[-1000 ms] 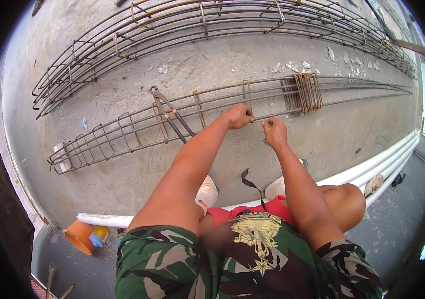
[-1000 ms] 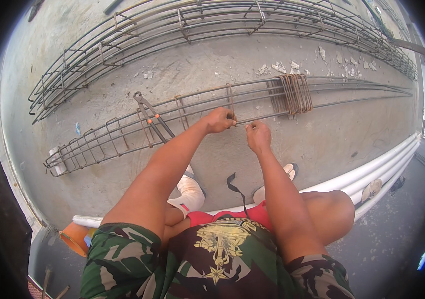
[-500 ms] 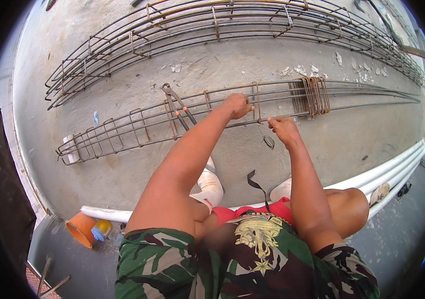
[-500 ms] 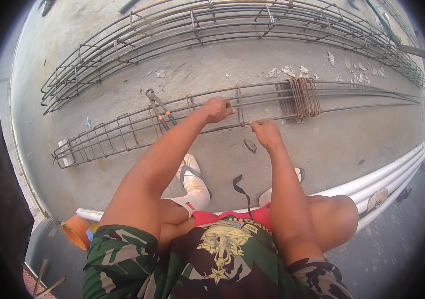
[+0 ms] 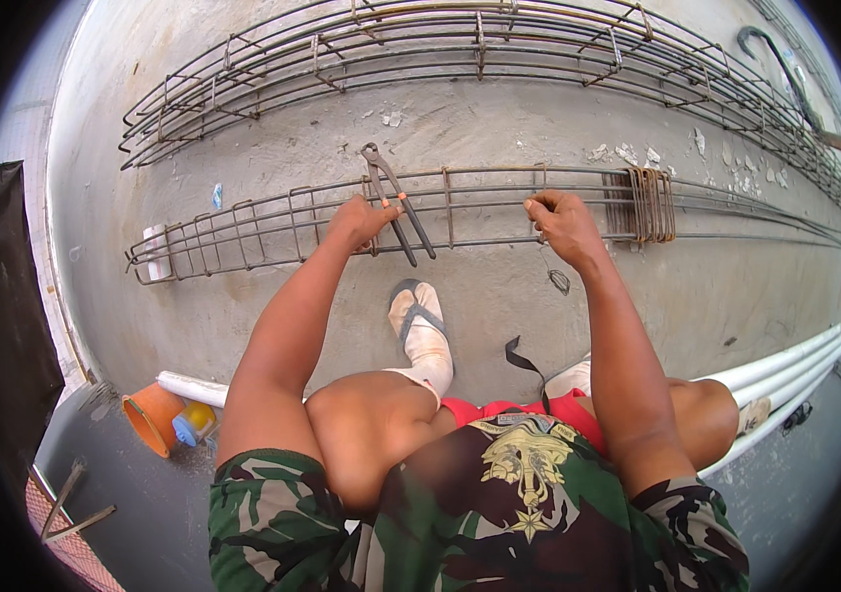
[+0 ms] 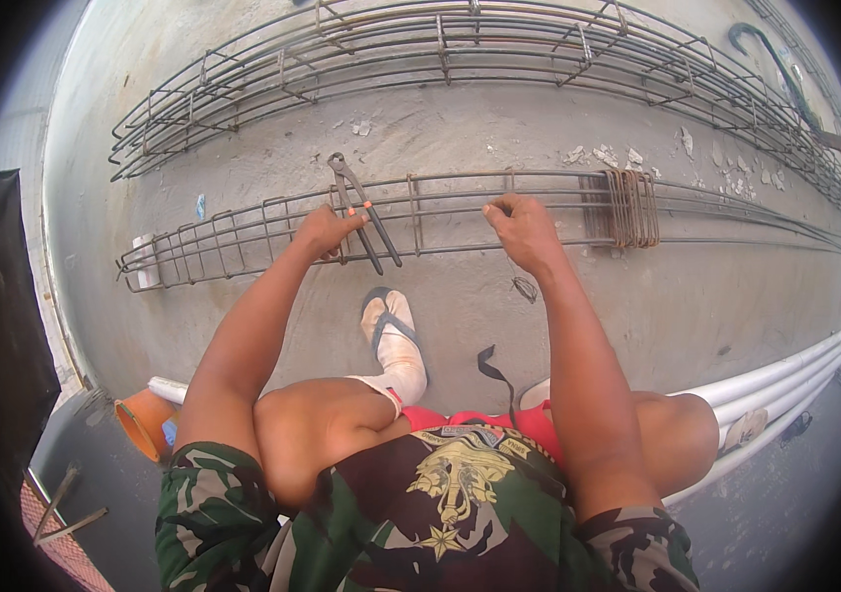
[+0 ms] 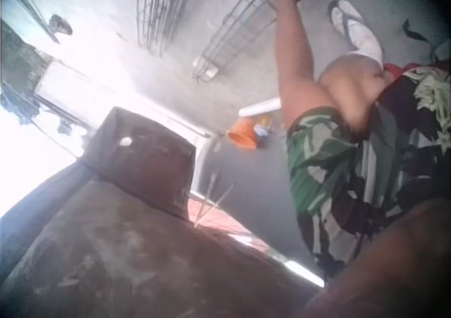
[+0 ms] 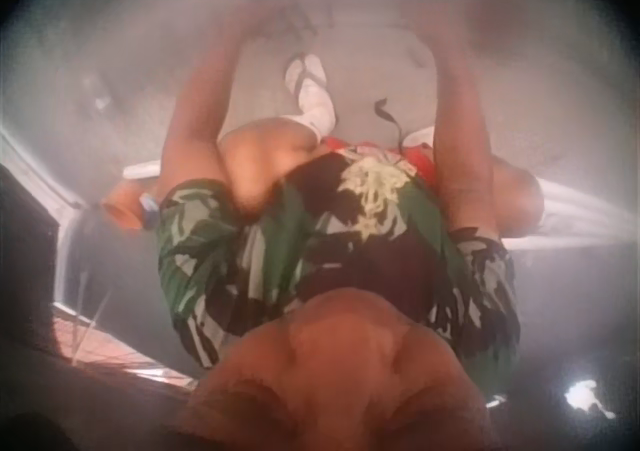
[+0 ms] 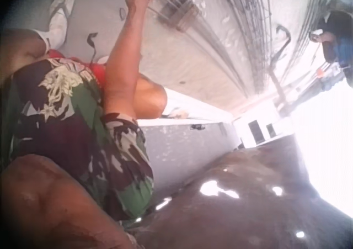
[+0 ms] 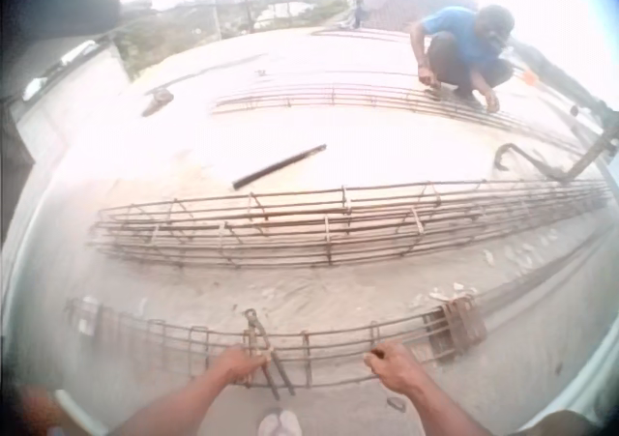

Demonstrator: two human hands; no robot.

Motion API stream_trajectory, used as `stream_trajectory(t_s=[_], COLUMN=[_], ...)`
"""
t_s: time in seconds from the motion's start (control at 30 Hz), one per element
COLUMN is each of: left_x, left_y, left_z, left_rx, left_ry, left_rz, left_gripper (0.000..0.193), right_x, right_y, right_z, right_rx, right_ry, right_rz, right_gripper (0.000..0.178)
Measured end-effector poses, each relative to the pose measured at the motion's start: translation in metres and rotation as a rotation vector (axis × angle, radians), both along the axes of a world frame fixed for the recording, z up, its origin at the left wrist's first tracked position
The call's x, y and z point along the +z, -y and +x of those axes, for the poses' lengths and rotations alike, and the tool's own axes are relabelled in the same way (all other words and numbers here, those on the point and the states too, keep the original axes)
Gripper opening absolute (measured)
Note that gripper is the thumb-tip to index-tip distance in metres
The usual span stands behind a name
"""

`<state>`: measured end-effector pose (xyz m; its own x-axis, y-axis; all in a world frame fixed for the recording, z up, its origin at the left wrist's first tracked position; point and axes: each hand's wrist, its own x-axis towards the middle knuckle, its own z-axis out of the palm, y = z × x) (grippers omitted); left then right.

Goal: The person assembles a rebar cage by tying intersecting steel bars with wire using pliers. They repeatedly wrap wire around bar intersections and twist it tight to secure the structure.

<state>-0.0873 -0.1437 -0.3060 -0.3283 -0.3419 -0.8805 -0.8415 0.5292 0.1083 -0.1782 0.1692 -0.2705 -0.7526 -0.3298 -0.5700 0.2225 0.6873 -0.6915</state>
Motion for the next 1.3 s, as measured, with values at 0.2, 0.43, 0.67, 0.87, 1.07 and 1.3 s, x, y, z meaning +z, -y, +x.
stream_trajectory(t_s=[0.2, 0.43, 0.67, 0.87, 1.07, 1.3], left_x=[-0.021, -0.041, 0.055, 0.096, 0.118, -0.037], left_y=[0.014, 0.011, 0.018, -0.039, -0.1, -0.161], left_z=[0.018, 0.027, 0.009, -0.037, -0.127, -0.072], left_rx=[0.045, -0.425, -0.161, 0.049, -0.718, -0.411], left_ry=[-0.202, -0.335, -0.343, -0.729, -0.48, -0.224], left_rz=[0.061, -0.394, 0.208, 0.582, 0.409, 0.76], left_gripper=[0.037, 0.027, 0.026, 0.036, 0.049, 0.057], right_x=[0.021, -0.008, -0.024, 0.041, 0.093, 0.048], right_y=[0.046, 0.095, 0.106, 0.097, 0.006, -0.088], right_z=[0.024, 0.047, 0.061, 0.029, 0.012, 0.12], right_rx=[0.264, 0.447, 0.299, 0.155, -0.225, -0.482], right_ry=[0.02, 0.03, -0.013, 0.253, 0.186, 0.445], right_rz=[-0.003, -0.006, -0.147, -0.572, -0.166, 0.171], right_gripper=[0.037, 0.051, 0.099, 0.081, 0.049, 0.042])
